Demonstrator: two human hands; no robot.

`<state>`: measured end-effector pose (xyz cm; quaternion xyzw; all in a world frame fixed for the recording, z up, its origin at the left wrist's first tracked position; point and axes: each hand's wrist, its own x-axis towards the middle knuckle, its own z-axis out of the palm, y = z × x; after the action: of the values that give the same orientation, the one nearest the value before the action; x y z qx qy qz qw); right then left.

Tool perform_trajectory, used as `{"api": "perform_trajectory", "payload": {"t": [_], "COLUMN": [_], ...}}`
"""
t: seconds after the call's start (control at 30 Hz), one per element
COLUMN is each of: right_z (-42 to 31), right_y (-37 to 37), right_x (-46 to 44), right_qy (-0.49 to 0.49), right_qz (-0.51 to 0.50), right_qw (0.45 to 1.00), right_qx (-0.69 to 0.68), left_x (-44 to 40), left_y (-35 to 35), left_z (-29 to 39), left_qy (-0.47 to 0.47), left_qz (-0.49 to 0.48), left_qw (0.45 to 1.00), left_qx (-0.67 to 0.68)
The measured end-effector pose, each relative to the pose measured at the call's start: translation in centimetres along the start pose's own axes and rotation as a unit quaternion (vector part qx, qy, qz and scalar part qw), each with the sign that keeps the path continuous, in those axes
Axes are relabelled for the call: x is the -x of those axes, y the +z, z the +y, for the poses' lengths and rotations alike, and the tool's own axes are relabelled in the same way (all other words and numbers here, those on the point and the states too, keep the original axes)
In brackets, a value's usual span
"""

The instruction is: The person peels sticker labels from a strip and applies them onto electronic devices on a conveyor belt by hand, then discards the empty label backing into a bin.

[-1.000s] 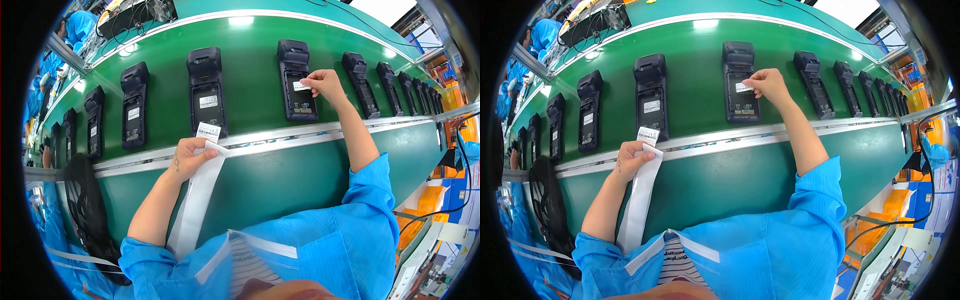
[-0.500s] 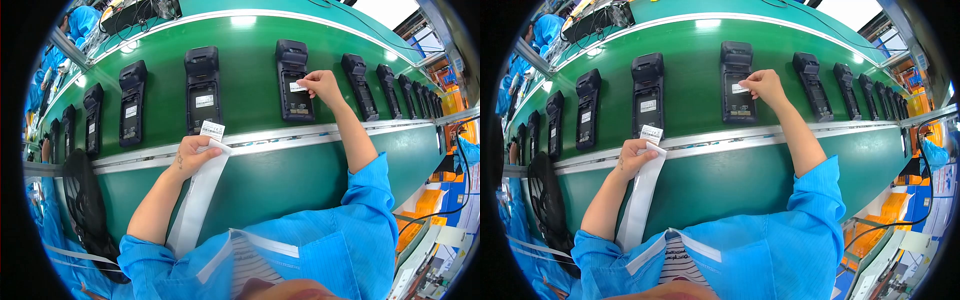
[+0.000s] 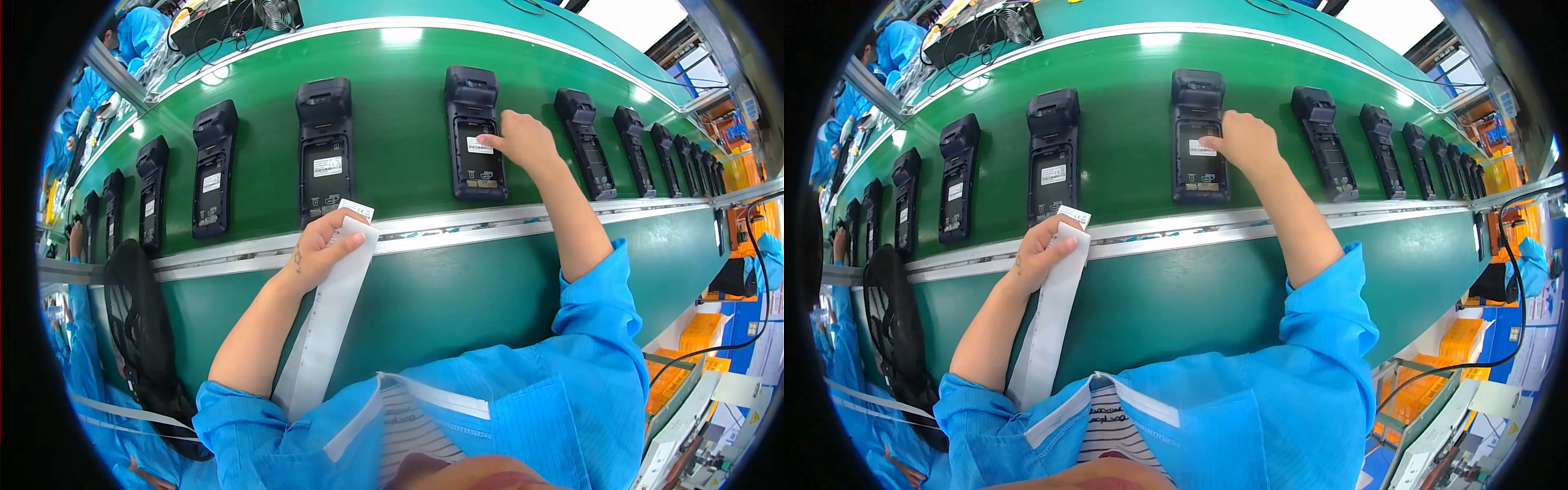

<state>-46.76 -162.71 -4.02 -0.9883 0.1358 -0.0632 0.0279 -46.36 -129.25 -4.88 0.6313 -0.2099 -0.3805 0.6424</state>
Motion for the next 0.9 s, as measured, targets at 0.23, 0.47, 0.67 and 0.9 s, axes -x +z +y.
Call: {"api": "perform_trajectory", "payload": {"t": [0.23, 0.47, 0.67, 0.9], "right_z": [-5.4, -12.2, -12.3, -11.0], "right_y": [-0.5, 0.8, 1.2, 1.9], "right_x": [4.0, 10.5, 11.1, 10.0], "right_qy": [-0.036, -0.023, 0.007, -0.038], "right_qz": [0.008, -0.189, -0.119, 0.000], "right_qw": [0.946, 0.603, 0.603, 0.683], "right_qx": [-0.321, -0.774, -0.789, -0.729], "left_x": [-0.4, -0.6, -1.0, -1.3], "left_y": [1.0, 0.9, 2.2, 3.3], "left_z": [0.3, -1.0, -0.2, 0.3], "left_qy": [-0.012, 0.038, 0.053, 0.051], "left_qz": [0.015, 0.120, 0.128, 0.091], "left_qw": [1.000, 0.988, 0.986, 0.991], "left_qx": [0.021, -0.092, -0.091, -0.087]}}
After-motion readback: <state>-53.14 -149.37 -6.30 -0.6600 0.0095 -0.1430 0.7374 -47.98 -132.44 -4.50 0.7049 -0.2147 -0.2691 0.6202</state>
